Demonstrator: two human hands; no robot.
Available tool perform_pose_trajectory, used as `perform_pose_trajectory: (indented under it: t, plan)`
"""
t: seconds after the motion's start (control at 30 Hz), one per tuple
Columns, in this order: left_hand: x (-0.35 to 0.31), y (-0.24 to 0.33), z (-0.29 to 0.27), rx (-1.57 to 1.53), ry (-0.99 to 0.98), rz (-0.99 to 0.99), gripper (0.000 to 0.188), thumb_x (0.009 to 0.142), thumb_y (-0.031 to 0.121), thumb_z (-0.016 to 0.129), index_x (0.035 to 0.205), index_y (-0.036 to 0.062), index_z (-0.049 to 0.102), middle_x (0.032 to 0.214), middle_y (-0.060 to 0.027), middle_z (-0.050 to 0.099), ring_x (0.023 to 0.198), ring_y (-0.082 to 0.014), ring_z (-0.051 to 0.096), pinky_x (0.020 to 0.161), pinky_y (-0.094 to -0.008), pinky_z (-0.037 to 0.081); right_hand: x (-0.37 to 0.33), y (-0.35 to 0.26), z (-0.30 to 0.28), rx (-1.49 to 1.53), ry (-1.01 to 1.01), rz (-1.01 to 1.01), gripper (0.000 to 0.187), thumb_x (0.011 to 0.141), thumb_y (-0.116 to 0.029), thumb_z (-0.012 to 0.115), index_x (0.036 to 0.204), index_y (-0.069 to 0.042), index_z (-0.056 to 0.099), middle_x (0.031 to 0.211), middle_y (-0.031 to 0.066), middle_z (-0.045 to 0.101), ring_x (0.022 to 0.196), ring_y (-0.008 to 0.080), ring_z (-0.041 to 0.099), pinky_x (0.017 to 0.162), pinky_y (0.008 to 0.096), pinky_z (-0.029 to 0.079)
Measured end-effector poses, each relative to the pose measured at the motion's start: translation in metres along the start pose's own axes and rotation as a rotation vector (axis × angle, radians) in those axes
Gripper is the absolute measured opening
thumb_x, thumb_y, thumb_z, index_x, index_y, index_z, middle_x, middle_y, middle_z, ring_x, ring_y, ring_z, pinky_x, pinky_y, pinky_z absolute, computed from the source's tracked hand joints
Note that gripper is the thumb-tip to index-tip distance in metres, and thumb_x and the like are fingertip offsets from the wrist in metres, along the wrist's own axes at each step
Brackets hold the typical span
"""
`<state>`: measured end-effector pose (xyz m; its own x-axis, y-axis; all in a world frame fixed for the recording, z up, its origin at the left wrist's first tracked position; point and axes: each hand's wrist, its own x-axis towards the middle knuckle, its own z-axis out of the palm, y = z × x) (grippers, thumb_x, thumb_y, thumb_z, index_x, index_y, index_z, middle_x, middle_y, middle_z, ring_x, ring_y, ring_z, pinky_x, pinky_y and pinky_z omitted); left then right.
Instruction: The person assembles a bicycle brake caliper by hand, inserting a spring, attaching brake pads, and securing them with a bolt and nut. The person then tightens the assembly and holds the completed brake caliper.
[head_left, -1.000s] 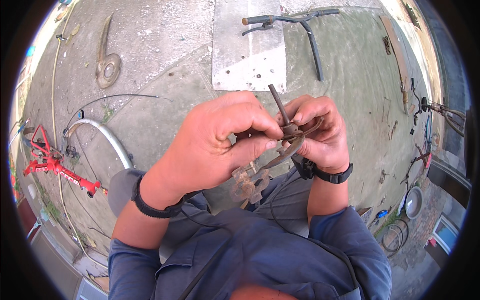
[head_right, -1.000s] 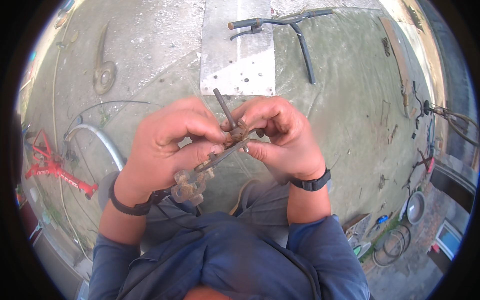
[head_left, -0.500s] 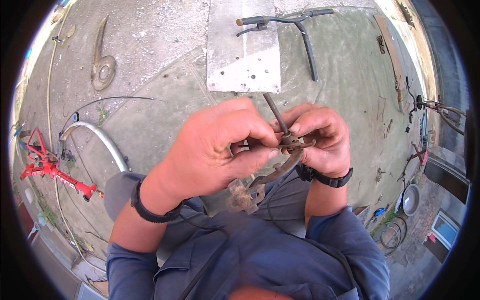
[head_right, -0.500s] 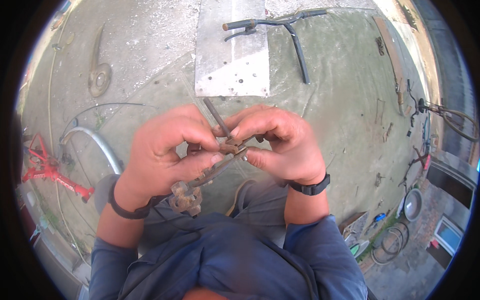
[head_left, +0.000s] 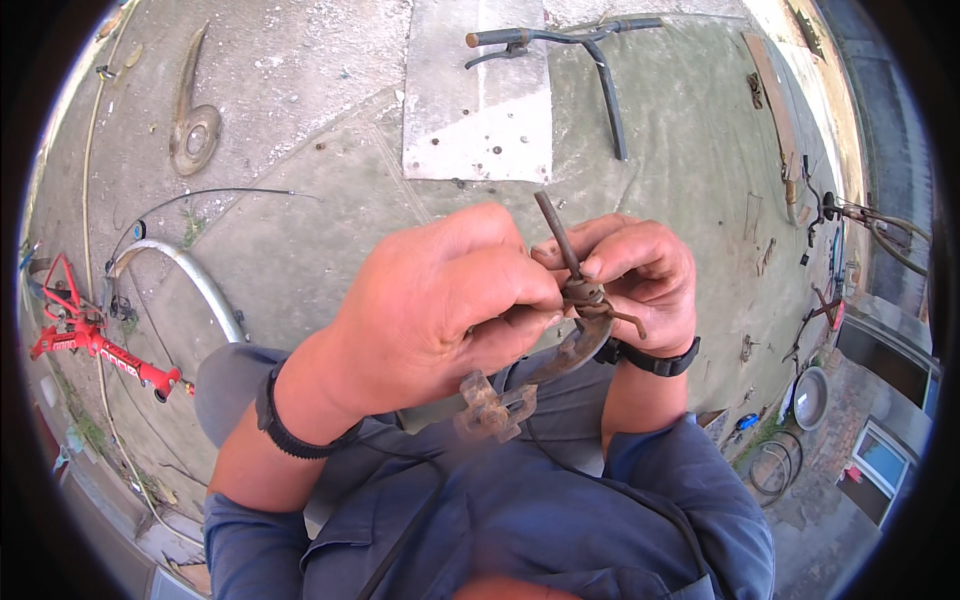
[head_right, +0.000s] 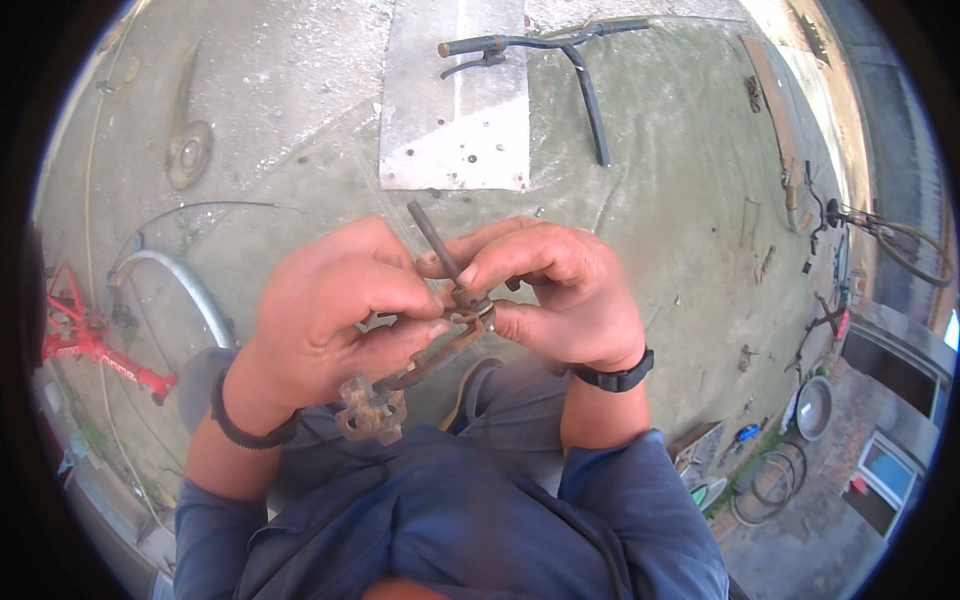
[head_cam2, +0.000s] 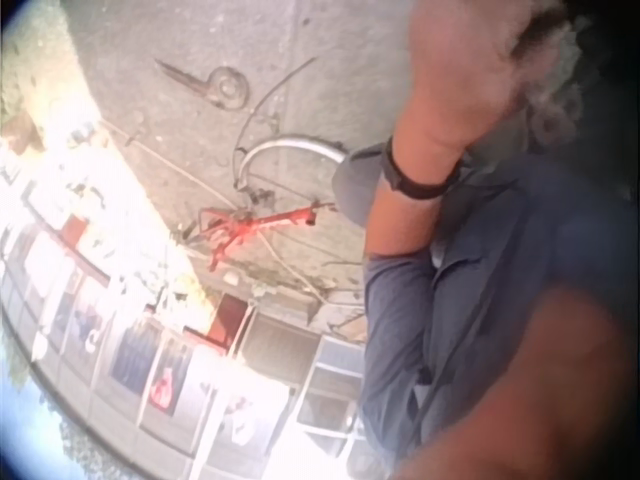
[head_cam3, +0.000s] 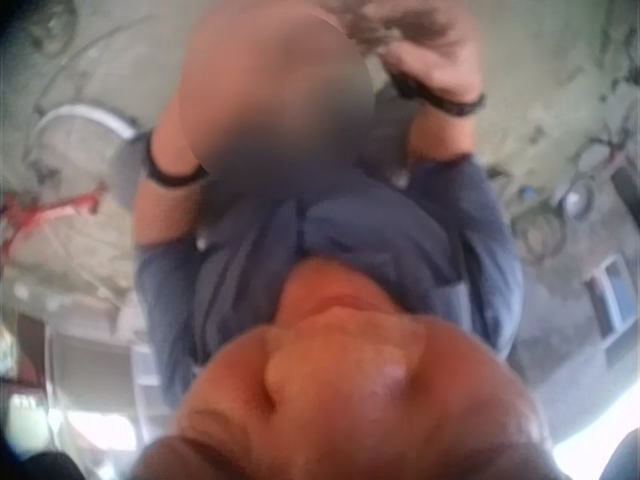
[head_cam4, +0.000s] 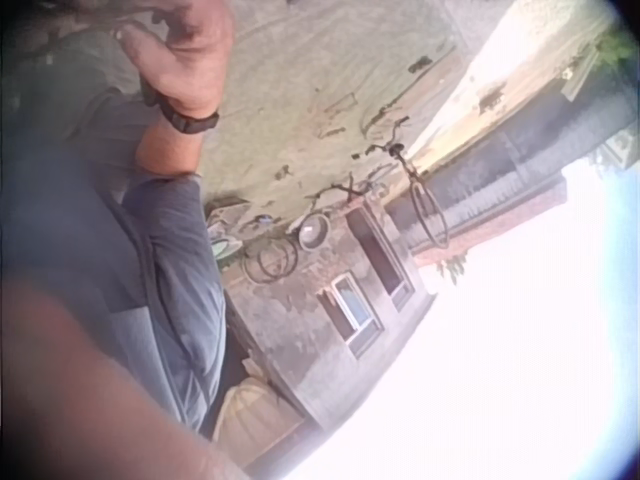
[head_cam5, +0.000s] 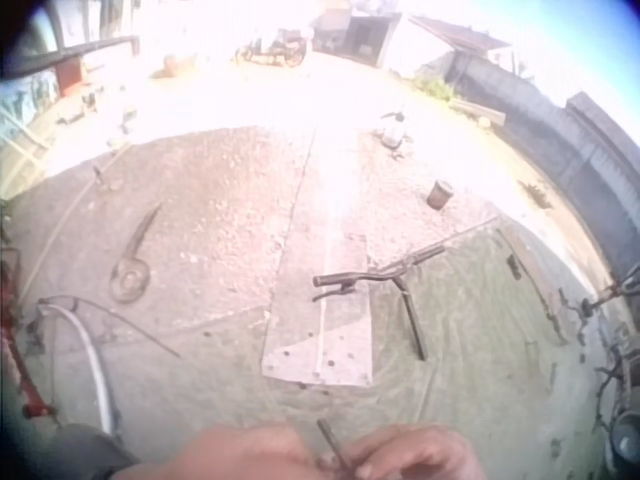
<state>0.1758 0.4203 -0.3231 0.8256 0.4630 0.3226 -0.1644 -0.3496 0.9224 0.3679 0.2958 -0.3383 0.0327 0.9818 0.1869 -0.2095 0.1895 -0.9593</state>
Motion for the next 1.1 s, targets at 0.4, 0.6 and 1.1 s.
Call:
perform_pose_trajectory:
  t: [0.4,0.6,1.1]
  plan:
    - [-0.002,0.002,0.0,-0.079,0.004,-0.039,0.02,0.074,0.002,0.076,0.089,0.0109,0.067,0.073,-0.0043,0.053,0.06,-0.0211,0.055,0.053,-0.031,0.043,0.001,-0.006,0.0,-0.115,0.001,0.019,0.038,0.066,0.019,0.07,0.096,-0.005,0.067,0.108,0.0209,0.07,0.103,0.0323,0.069,0.083,0.0368,0.059]
    - [-0.002,0.002,-0.002,-0.096,0.001,-0.066,0.018,0.075,0.002,0.075,0.089,0.0101,0.067,0.073,-0.0054,0.053,0.061,-0.0214,0.055,0.053,-0.0313,0.043,0.001,-0.006,0.002,-0.038,0.012,0.088,0.04,0.07,0.017,0.07,0.104,-0.004,0.066,0.113,0.0222,0.068,0.105,0.0318,0.069,0.084,0.0362,0.059]
    - [-0.006,-0.005,0.003,-0.496,0.077,-0.572,0.02,0.086,-0.003,0.069,0.104,0.0012,0.061,0.09,-0.0015,0.064,0.076,-0.0063,0.062,0.064,-0.0194,0.049,0.0,0.048,0.014,0.366,0.228,0.072,0.043,0.084,-0.009,0.075,0.123,0.002,0.061,0.121,0.0155,0.061,0.106,0.0237,0.064,0.087,0.0351,0.054]
